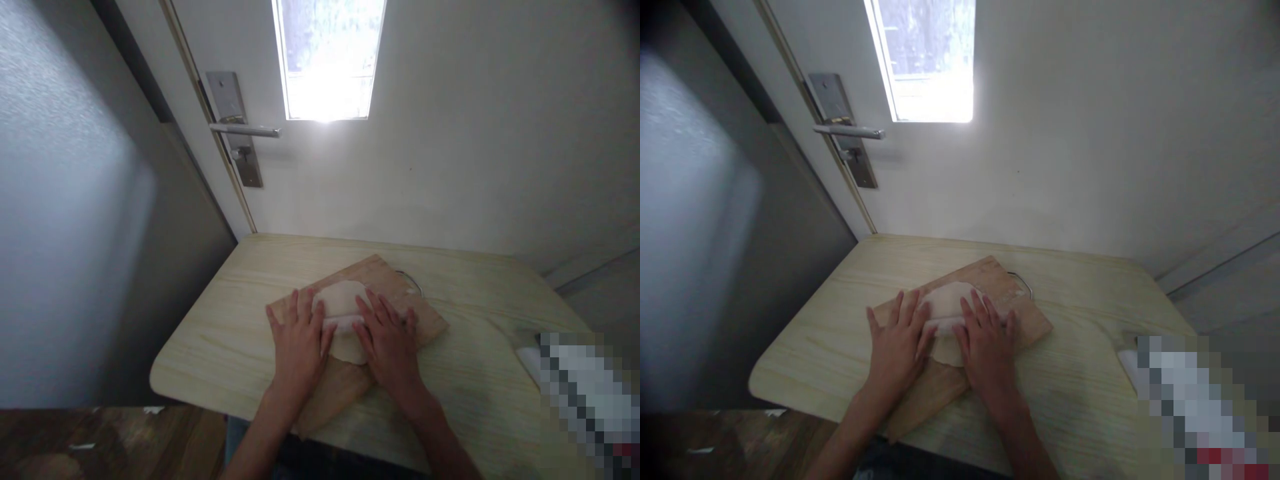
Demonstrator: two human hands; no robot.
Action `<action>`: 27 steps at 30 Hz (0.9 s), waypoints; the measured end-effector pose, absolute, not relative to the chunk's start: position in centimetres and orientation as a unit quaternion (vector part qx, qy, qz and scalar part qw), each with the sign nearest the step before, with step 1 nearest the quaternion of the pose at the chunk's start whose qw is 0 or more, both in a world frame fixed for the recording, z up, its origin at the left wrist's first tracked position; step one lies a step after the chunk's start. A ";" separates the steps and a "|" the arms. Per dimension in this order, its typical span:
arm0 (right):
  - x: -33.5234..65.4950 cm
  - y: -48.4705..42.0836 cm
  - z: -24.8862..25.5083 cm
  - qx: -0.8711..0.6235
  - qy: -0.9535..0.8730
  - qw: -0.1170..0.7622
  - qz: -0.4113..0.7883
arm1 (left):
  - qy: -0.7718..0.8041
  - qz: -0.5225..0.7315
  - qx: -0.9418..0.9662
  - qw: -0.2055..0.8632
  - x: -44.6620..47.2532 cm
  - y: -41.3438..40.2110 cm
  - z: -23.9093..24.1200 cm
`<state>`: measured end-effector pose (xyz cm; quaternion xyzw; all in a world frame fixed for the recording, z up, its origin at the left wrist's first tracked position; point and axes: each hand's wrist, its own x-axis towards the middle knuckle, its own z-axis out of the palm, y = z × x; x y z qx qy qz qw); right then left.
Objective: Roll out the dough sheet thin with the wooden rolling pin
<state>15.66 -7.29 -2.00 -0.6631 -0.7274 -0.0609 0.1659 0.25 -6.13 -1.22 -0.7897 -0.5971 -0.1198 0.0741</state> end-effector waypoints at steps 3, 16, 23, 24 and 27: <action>15.0 -2.0 -0.3 -0.664 -0.733 0.137 -0.046 | -0.611 -0.099 -0.785 0.027 0.4 -0.7 0.0; 15.6 -9.0 -1.5 -0.633 -0.753 0.169 -0.068 | -0.581 -0.128 -0.801 0.071 -0.1 -7.5 -1.6; 16.5 -10.6 -2.9 -0.592 -0.780 0.169 -0.112 | -0.558 -0.132 -0.814 0.092 0.1 -8.2 -1.9; 16.4 -9.1 -2.4 -0.600 -0.777 0.165 -0.098 | -0.565 -0.126 -0.812 0.077 0.4 -6.9 -1.5; 16.0 -3.9 -0.6 -0.619 -0.772 0.134 -0.044 | -0.562 -0.117 -0.818 0.039 1.6 -2.1 -0.3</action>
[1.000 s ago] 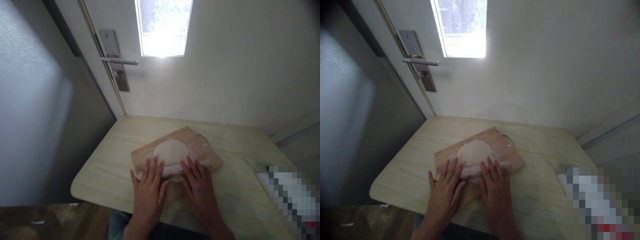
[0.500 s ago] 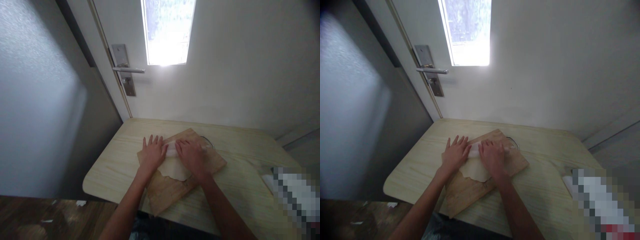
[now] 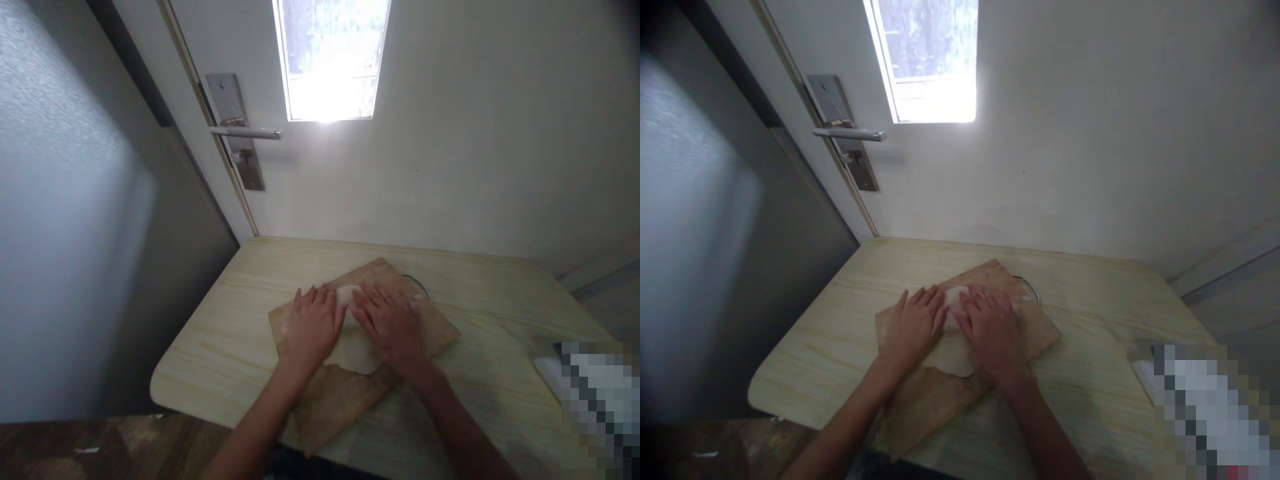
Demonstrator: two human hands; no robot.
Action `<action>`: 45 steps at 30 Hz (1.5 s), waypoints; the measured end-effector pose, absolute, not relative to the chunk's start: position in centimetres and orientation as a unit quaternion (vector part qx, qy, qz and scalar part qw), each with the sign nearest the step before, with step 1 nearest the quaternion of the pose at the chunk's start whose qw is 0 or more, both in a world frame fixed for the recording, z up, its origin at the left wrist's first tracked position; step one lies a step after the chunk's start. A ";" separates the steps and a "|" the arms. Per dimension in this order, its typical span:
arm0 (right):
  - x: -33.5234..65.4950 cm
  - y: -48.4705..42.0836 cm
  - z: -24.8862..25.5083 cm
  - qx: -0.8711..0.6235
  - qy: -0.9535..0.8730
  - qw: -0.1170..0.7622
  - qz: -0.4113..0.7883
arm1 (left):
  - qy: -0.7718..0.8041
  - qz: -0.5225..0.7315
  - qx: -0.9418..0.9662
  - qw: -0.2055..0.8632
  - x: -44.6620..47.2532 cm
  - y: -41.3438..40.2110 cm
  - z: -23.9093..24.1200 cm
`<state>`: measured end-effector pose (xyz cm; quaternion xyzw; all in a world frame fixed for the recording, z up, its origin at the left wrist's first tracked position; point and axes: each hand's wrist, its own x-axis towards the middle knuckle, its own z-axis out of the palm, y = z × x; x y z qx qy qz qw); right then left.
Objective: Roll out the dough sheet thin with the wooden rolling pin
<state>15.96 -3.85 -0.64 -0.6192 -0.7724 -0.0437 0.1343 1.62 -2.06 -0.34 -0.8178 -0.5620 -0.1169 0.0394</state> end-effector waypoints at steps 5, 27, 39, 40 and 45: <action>15.1 1.8 1.0 -0.651 -0.753 0.097 -0.017 | -0.564 -0.083 -0.821 -0.043 2.9 3.2 0.7; 15.1 1.1 0.8 -0.644 -0.757 0.113 -0.009 | -0.574 -0.073 -0.815 -0.020 2.8 2.5 0.5; 16.2 -11.8 -2.4 -0.599 -0.778 0.178 -0.066 | -0.535 -0.106 -0.837 0.032 1.7 -9.8 -0.9; 16.3 -12.6 -2.8 -0.589 -0.784 0.182 -0.078 | -0.523 -0.110 -0.845 0.039 1.5 -10.4 -1.1; 15.7 -8.8 -2.0 -0.611 -0.769 0.180 -0.058 | -0.549 -0.109 -0.828 0.048 1.5 -6.4 -0.9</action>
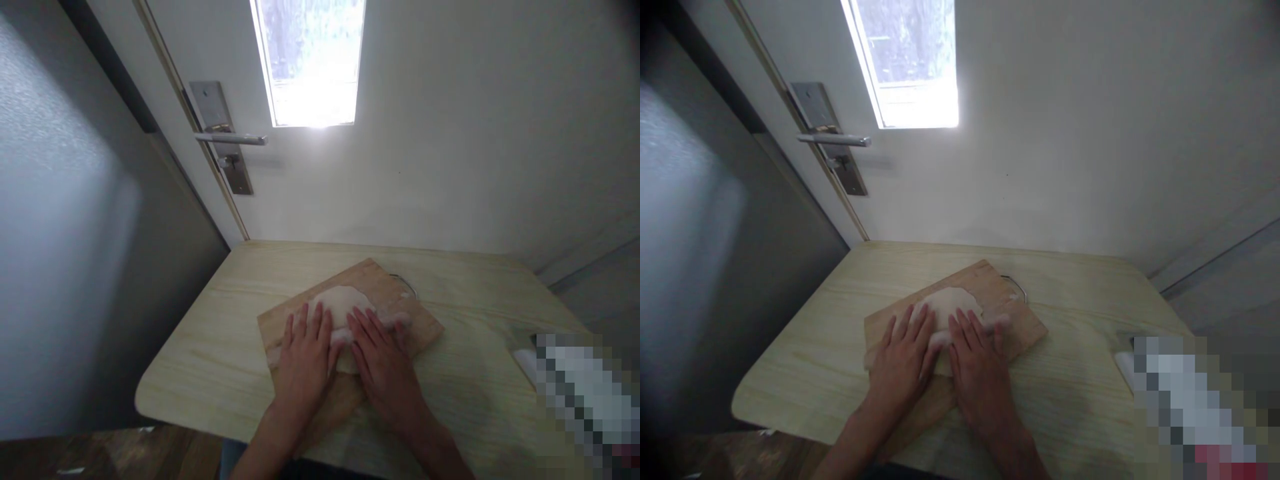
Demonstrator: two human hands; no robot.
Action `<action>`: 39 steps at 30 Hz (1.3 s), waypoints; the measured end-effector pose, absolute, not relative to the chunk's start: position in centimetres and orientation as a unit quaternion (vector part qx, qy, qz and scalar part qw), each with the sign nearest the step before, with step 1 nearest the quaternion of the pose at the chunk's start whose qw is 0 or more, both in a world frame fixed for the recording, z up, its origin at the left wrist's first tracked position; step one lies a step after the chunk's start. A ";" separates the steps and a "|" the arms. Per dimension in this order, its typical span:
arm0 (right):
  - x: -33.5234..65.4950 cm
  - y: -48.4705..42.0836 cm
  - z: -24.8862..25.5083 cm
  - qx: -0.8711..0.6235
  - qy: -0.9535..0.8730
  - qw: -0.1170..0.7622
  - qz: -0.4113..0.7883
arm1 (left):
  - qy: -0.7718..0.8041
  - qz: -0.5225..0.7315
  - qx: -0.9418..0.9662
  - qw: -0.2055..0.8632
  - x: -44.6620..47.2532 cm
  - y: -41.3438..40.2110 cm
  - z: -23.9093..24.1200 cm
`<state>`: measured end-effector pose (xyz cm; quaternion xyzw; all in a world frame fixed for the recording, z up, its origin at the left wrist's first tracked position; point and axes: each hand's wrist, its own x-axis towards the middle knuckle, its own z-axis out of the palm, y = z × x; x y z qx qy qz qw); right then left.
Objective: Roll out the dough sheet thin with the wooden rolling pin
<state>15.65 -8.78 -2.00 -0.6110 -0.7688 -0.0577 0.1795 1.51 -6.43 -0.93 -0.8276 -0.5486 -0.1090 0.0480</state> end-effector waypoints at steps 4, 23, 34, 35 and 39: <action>14.2 -1.1 0.3 -0.629 -0.764 0.140 -0.026 | -0.583 -0.075 -0.809 -0.006 2.1 0.9 0.3; 15.3 -12.3 -2.8 -0.583 -0.784 0.183 -0.107 | -0.509 -0.166 -0.842 0.073 1.3 -9.6 -2.4; 13.2 1.1 1.2 -0.638 -0.761 0.115 -0.008 | -0.561 -0.084 -0.823 -0.018 2.1 2.6 0.9; 13.2 0.8 1.2 -0.632 -0.767 0.112 -0.006 | -0.550 -0.083 -0.831 -0.022 2.0 2.2 0.9; 14.1 -3.7 1.2 -0.616 -0.780 0.109 0.002 | -0.521 -0.106 -0.847 -0.015 2.1 -2.7 0.1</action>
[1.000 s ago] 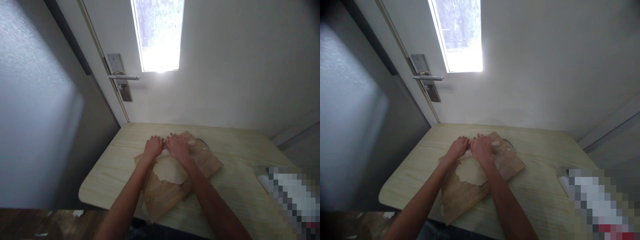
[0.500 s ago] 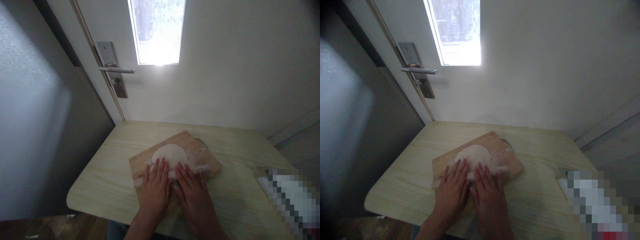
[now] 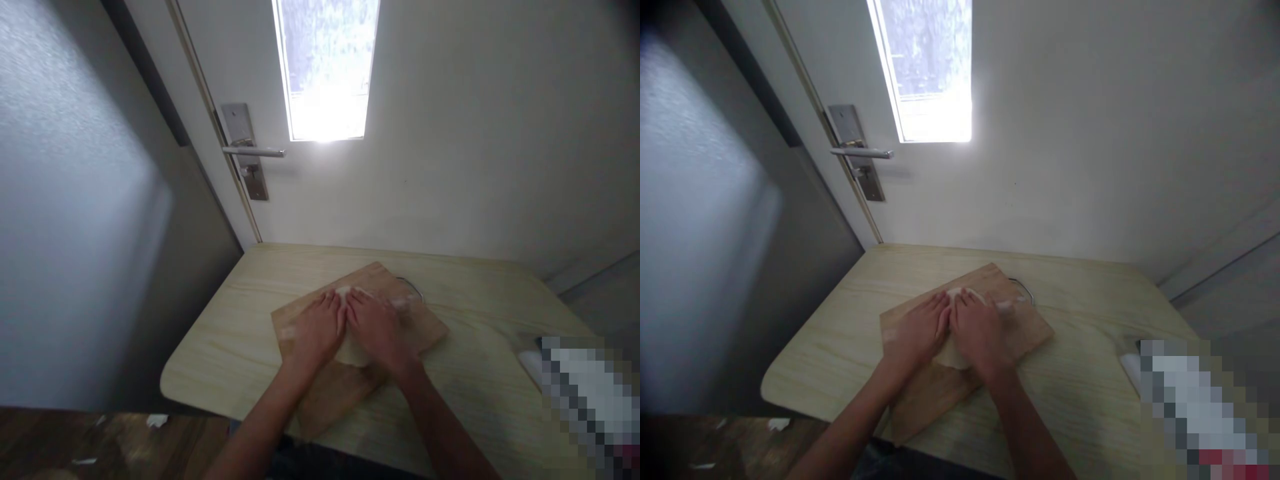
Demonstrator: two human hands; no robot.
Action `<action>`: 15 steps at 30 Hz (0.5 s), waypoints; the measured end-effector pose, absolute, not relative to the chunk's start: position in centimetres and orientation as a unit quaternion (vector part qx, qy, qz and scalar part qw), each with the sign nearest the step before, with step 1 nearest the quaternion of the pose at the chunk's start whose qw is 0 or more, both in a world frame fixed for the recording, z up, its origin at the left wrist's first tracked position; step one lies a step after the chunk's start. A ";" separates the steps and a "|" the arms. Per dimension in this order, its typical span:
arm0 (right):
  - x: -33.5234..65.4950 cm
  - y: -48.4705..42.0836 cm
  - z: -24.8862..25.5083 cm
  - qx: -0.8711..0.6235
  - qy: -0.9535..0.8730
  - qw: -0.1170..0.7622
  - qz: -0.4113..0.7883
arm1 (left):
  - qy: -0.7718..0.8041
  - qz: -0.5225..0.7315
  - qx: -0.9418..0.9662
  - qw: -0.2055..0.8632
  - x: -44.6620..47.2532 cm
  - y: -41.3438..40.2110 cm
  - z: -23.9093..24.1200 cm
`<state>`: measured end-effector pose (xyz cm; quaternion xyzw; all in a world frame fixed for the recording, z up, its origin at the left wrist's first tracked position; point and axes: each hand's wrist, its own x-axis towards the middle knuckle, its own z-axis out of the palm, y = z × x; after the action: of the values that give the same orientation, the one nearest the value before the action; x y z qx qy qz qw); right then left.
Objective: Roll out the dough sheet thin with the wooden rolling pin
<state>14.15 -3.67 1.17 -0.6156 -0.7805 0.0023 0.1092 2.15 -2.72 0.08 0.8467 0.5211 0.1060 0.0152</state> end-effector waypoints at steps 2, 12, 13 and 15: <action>14.7 -6.8 0.6 -0.616 -0.777 0.127 0.016 | 0.518 0.127 0.846 -0.010 2.1 -6.1 -0.7; 15.1 -8.3 -1.6 -0.606 -0.780 0.152 -0.033 | 0.513 0.153 0.843 -0.046 1.9 -7.2 -1.6; 14.7 -6.6 -1.2 -0.609 -0.778 0.150 -0.023 | 0.536 0.138 0.832 -0.029 2.1 -5.5 -1.2; 13.9 -3.0 -0.1 -0.634 -0.762 0.135 -0.017 | 0.556 0.126 0.821 -0.008 2.3 -1.8 -0.3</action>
<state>13.93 -3.00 -0.10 -0.6336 -0.7617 -0.0169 0.1349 2.27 -1.80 -0.34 0.8213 0.5564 0.1256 -0.0083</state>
